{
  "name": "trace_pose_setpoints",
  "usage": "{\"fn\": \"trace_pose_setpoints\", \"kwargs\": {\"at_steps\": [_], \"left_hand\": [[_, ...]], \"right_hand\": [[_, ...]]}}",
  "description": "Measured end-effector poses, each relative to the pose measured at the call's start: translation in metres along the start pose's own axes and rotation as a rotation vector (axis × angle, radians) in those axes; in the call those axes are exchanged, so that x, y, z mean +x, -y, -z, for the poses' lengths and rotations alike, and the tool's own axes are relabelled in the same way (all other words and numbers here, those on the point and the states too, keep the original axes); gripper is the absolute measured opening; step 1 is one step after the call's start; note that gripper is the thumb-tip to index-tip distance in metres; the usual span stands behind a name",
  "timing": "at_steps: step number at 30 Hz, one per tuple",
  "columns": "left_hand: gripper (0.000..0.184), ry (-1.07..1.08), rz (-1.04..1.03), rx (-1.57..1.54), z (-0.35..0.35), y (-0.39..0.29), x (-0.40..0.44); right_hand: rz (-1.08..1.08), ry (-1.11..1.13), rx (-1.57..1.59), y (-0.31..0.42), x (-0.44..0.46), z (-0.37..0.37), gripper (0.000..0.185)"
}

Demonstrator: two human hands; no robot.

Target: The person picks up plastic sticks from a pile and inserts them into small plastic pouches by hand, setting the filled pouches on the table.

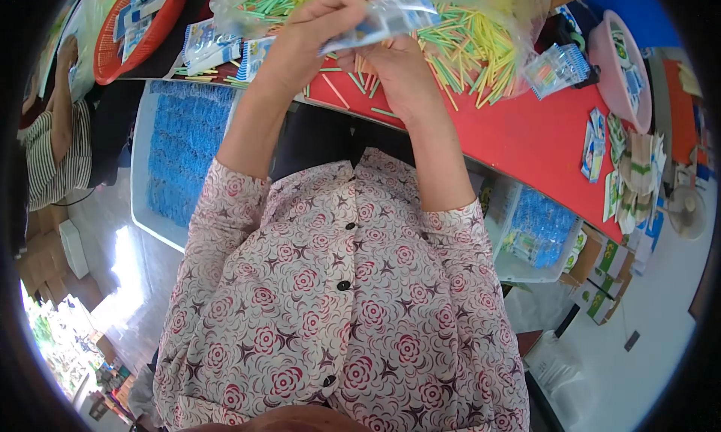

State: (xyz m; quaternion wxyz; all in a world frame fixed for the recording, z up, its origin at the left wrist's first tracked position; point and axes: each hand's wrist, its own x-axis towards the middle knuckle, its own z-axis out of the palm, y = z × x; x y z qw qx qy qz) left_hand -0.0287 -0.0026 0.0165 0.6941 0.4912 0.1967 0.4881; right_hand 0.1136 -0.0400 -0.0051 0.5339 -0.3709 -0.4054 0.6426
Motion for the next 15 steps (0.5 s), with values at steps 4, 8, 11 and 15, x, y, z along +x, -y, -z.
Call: {"fn": "trace_pose_setpoints", "kwargs": {"at_steps": [4,8,11,15], "left_hand": [[0.011,0.064,0.107,0.191,0.000,0.002,0.004],[0.010,-0.087,0.006,-0.001,0.011,-0.003,-0.003],[0.011,-0.359,-0.086,-0.213,0.022,-0.016,-0.018],[0.010,-0.407,-0.210,-0.189,0.041,-0.013,-0.043]], "right_hand": [[0.004,0.016,-0.014,-0.002,0.002,0.009,0.019],[-0.058,-0.005,-0.082,0.009,0.005,0.024,0.023],[-0.053,-0.092,-0.180,0.023,0.006,0.030,0.026],[-0.103,-0.188,-0.998,0.018,-0.003,0.030,0.030]]}}
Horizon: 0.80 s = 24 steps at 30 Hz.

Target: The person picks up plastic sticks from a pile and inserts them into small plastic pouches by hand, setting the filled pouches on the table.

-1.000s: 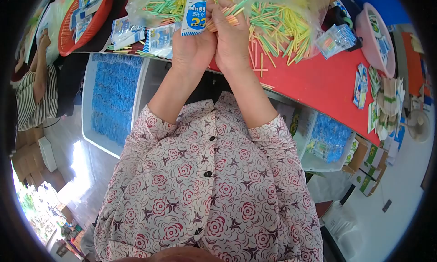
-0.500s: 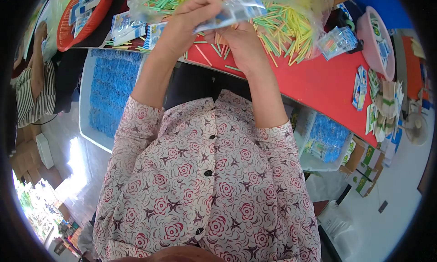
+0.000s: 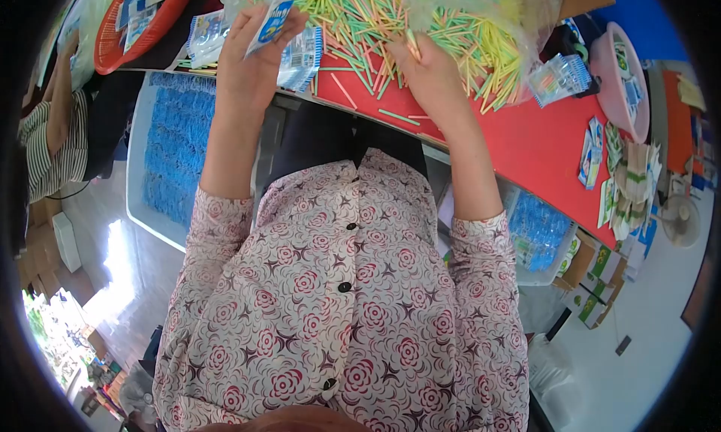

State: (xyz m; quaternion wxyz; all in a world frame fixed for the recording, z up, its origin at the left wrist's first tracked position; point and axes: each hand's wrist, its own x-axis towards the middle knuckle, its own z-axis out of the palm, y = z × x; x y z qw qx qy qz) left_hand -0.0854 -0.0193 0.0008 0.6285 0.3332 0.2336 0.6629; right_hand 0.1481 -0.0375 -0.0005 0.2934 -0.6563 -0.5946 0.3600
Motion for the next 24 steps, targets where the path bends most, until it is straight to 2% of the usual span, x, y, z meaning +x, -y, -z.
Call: {"fn": "trace_pose_setpoints", "kwargs": {"at_steps": [3,8,11,16,19,20,23,24], "left_hand": [[0.010,-0.071,0.068,0.025,0.011,-0.002,-0.012],[0.010,-0.104,0.098,0.022,0.009,0.003,-0.017],[0.010,-0.109,0.124,0.004,0.009,0.004,-0.020],[0.009,-0.125,0.151,-0.005,0.011,0.004,-0.023],[0.010,-0.121,0.149,0.004,0.010,0.004,-0.023],[0.010,-0.124,0.151,0.002,0.011,0.004,-0.023],[0.010,-0.131,0.174,-0.003,0.014,0.007,-0.024],[0.010,-0.133,0.174,-0.001,0.015,0.007,-0.023]], "right_hand": [[0.131,-0.081,-0.153,-0.009,-0.004,-0.004,0.032],[0.184,-0.101,-0.413,0.003,0.001,-0.021,0.036],[0.296,-0.093,-0.601,0.010,0.004,-0.035,0.040],[0.229,0.009,-0.634,0.017,0.017,-0.045,0.042],[0.424,-0.005,-0.675,0.007,0.025,-0.037,0.039],[0.423,-0.001,-0.677,0.007,0.026,-0.034,0.039],[0.142,0.190,-0.403,0.016,0.027,-0.022,0.032],[0.143,0.192,-0.401,0.015,0.028,-0.023,0.032]]}}
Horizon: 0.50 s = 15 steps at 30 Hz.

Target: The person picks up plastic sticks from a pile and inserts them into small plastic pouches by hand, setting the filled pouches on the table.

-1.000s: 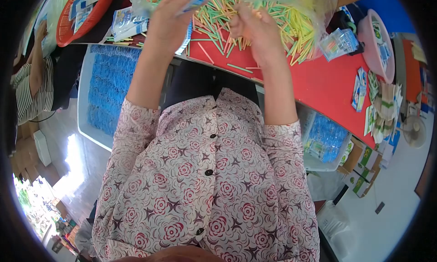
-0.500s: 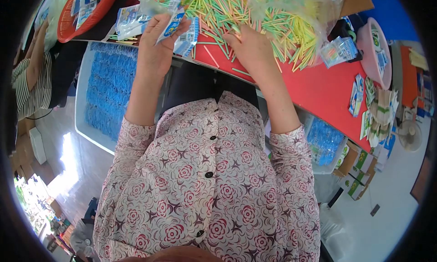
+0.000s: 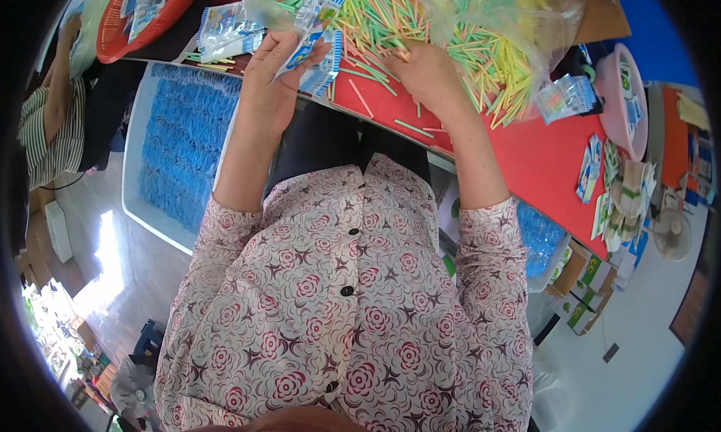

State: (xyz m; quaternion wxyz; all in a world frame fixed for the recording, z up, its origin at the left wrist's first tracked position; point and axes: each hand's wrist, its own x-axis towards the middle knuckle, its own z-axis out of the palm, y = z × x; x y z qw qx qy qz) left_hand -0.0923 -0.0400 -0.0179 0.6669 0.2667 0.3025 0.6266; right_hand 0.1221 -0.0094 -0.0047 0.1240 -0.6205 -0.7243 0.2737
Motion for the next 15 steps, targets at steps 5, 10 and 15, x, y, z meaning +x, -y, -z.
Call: {"fn": "trace_pose_setpoints", "kwargs": {"at_steps": [5,10,15], "left_hand": [[0.009,0.018,0.012,-0.017,-0.004,-0.001,0.001],[0.009,0.063,0.069,-0.157,-0.021,0.005,-0.005],[0.012,0.176,-0.046,0.058,-0.040,0.022,0.006]], "right_hand": [[-0.101,-0.080,0.421,-0.012,-0.002,-0.001,0.022],[-0.194,-0.015,1.096,-0.015,-0.012,-0.001,0.016],[-0.176,0.066,1.332,0.003,-0.027,0.002,0.015]]}}
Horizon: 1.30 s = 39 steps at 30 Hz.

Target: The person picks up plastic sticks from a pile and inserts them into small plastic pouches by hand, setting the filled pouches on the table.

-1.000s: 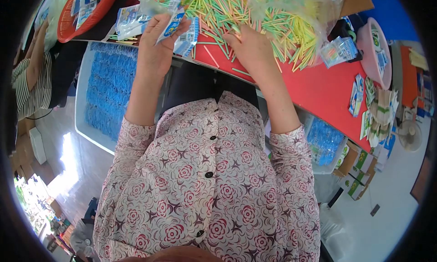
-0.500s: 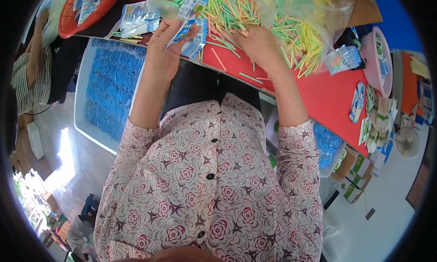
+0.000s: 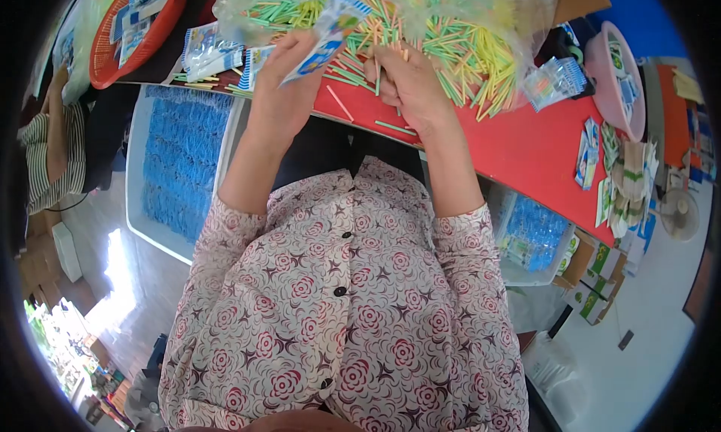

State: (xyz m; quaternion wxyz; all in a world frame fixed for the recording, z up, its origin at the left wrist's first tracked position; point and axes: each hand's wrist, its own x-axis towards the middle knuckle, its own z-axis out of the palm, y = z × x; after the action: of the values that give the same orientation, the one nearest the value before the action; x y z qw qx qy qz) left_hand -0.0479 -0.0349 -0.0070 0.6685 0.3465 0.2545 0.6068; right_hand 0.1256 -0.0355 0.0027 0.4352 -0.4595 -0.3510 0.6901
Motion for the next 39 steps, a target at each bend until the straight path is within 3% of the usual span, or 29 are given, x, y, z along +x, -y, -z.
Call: {"fn": "trace_pose_setpoints", "kwargs": {"at_steps": [5,8,9,13,16,17,20,25,33,36,39], "left_hand": [[0.013,0.141,0.046,0.325,-0.008,0.016,0.021],[0.007,0.346,0.283,-0.064,-0.005,0.024,0.026],[0.007,0.351,0.285,-0.061,-0.003,0.027,0.024],[0.010,0.121,0.114,-0.044,-0.010,0.015,0.008],[0.009,0.028,0.082,0.000,0.003,0.015,0.000],[0.009,0.027,0.083,0.002,0.006,0.016,-0.003],[0.009,0.033,0.105,-0.021,0.010,0.018,-0.011],[0.010,-0.015,0.121,-0.074,0.013,0.025,-0.017],[0.009,-0.023,0.140,-0.110,0.019,0.027,-0.020],[0.008,-0.027,0.146,-0.142,0.019,0.028,-0.019],[0.008,-0.008,0.123,-0.122,0.015,0.028,-0.019]], "right_hand": [[0.015,0.051,0.023,-0.005,-0.008,0.000,0.017],[0.015,0.067,-0.040,-0.008,-0.010,0.004,0.018],[0.020,0.065,-0.037,-0.007,-0.010,0.005,0.018],[0.177,-0.058,-0.190,0.004,-0.007,0.005,0.016],[0.370,-0.115,0.209,0.018,-0.010,0.005,0.016],[0.370,-0.114,0.212,0.021,-0.011,0.005,0.016],[0.438,0.029,0.534,0.027,-0.014,0.005,0.018],[0.518,0.017,0.551,0.045,-0.022,-0.012,0.023],[0.655,0.258,0.647,0.058,-0.013,-0.013,0.021],[0.815,0.007,0.307,0.059,-0.011,-0.019,0.023],[0.719,-0.008,0.449,0.047,-0.003,-0.013,0.026]]}}
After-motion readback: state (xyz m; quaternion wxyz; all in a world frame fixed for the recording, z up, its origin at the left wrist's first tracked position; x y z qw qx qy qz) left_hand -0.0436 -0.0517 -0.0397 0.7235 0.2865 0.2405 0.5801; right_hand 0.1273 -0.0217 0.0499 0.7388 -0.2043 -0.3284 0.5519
